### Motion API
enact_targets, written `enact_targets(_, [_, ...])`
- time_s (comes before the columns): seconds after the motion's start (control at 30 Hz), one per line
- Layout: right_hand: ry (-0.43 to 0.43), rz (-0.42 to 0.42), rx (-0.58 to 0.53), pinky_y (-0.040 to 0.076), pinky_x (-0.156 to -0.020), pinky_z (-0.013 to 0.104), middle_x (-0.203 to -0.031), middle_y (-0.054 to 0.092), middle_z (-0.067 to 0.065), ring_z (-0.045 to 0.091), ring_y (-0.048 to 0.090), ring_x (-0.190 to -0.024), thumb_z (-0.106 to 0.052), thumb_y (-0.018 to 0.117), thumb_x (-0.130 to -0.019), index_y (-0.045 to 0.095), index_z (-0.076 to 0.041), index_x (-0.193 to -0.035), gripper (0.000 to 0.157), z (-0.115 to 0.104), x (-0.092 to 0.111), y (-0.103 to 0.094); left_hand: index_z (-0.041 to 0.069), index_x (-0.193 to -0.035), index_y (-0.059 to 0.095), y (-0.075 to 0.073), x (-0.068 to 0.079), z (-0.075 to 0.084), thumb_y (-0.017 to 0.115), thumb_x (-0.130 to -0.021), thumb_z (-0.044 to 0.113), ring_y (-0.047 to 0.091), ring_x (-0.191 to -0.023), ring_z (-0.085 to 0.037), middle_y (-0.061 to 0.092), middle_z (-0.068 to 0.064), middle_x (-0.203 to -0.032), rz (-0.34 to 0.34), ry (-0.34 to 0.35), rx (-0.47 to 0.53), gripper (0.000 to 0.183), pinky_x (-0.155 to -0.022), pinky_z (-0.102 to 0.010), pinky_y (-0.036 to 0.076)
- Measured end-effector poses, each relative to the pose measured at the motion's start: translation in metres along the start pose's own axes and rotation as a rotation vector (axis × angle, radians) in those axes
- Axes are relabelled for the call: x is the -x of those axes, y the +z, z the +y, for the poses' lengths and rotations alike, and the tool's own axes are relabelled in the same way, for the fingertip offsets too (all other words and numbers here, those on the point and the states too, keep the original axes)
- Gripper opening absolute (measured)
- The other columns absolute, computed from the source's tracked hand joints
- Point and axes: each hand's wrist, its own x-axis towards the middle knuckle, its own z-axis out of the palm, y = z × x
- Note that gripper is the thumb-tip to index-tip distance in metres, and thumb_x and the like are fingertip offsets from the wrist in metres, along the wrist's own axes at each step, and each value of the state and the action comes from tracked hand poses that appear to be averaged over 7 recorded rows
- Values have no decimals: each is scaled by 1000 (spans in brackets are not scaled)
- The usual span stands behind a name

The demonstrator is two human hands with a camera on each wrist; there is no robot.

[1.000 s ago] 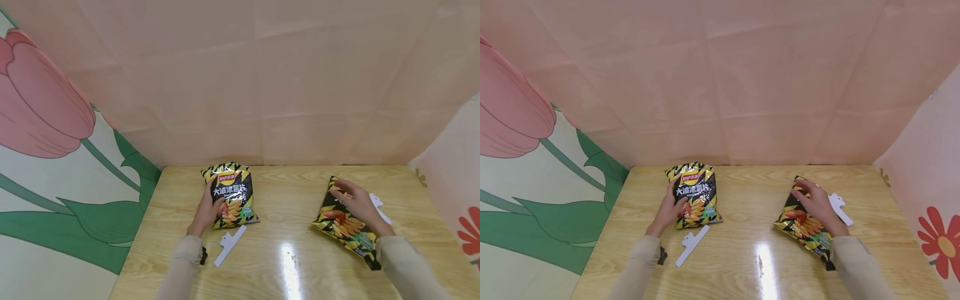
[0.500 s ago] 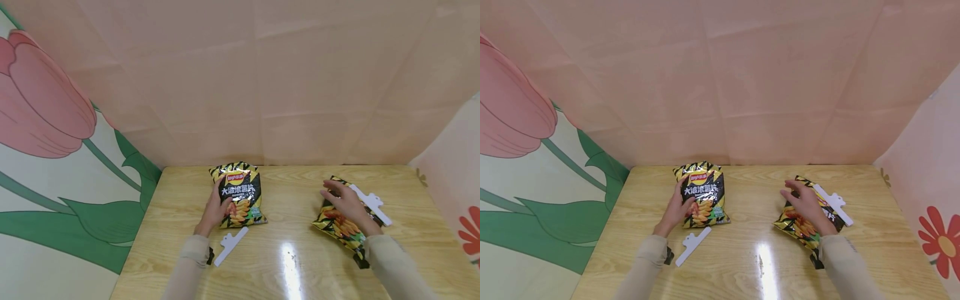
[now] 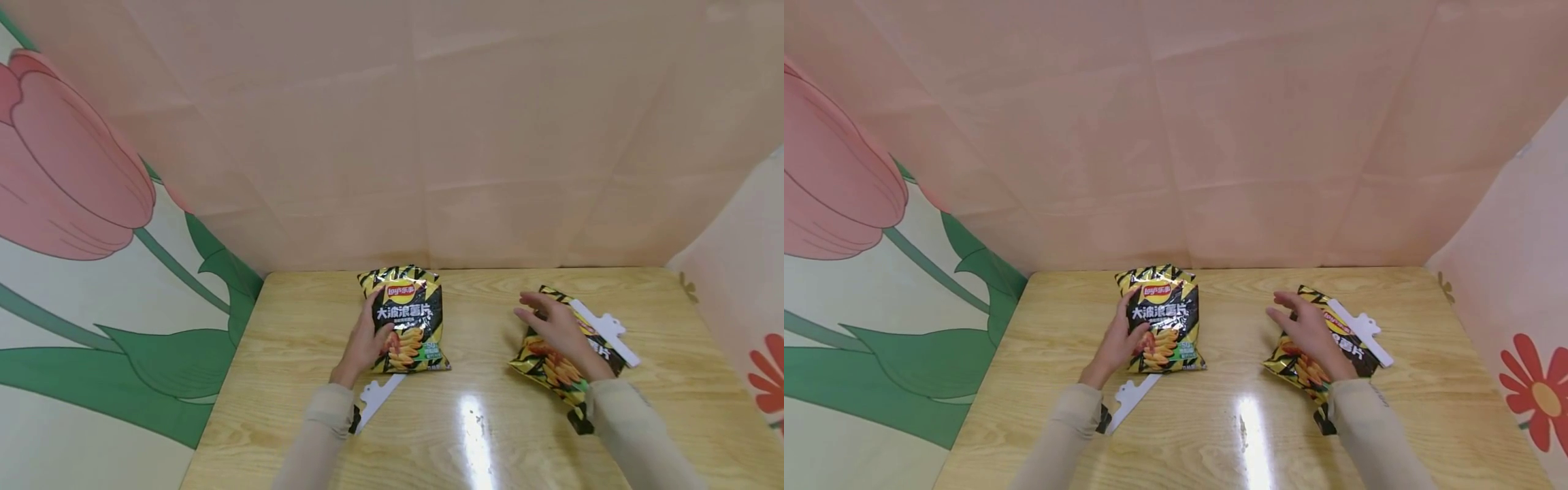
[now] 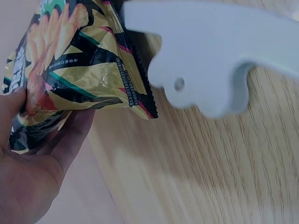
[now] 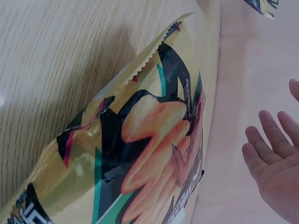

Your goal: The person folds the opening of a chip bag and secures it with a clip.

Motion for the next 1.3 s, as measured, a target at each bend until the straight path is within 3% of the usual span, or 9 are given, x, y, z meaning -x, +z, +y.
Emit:
enact_targets(0.3, [-13,-2,-22,43,-99,62,-138,55,29,48,51,-127,-34,55,-102,46,3,-144,56,-5,-4,7,38,-157,13,13,1,10,60,-100,24,56,-124,-37,40,-15,-155,-35,-36,10,75,-98,-53,49])
enact_targets(0.57, [47,-35,-45,41,-103,61,-142,52,26,46,48,-130,-48,53,-100,44,-1,-146,66,-9,-6,16,33,-157,16,14,3,16,62,-98,23,56,-124,-39,41,-17,-154,-36,-7,-17,75,-98,-55,49])
enact_targets(0.87, [34,-31,-43,40,-106,60,-140,54,27,45,49,-130,-43,57,-100,46,0,-144,63,-17,-7,22,34,-158,14,20,3,22,63,-98,25,50,-133,-38,39,-14,-156,-71,15,-24,78,-105,-55,44])
enact_targets(1.03, [27,-43,-52,39,-107,59,-139,55,27,44,50,-129,-41,58,-99,46,2,-143,63,-15,-10,27,37,-158,7,25,5,23,63,-98,30,36,-145,-33,28,-9,-163,-93,19,-26,82,-115,-54,33])
enact_targets(1.3, [41,-56,-82,43,-105,58,-140,54,27,45,52,-128,-45,57,-99,44,1,-145,67,-16,-11,33,38,-158,3,29,7,29,65,-96,31,34,-145,-38,23,-13,-164,-86,39,-22,88,-114,-57,32])
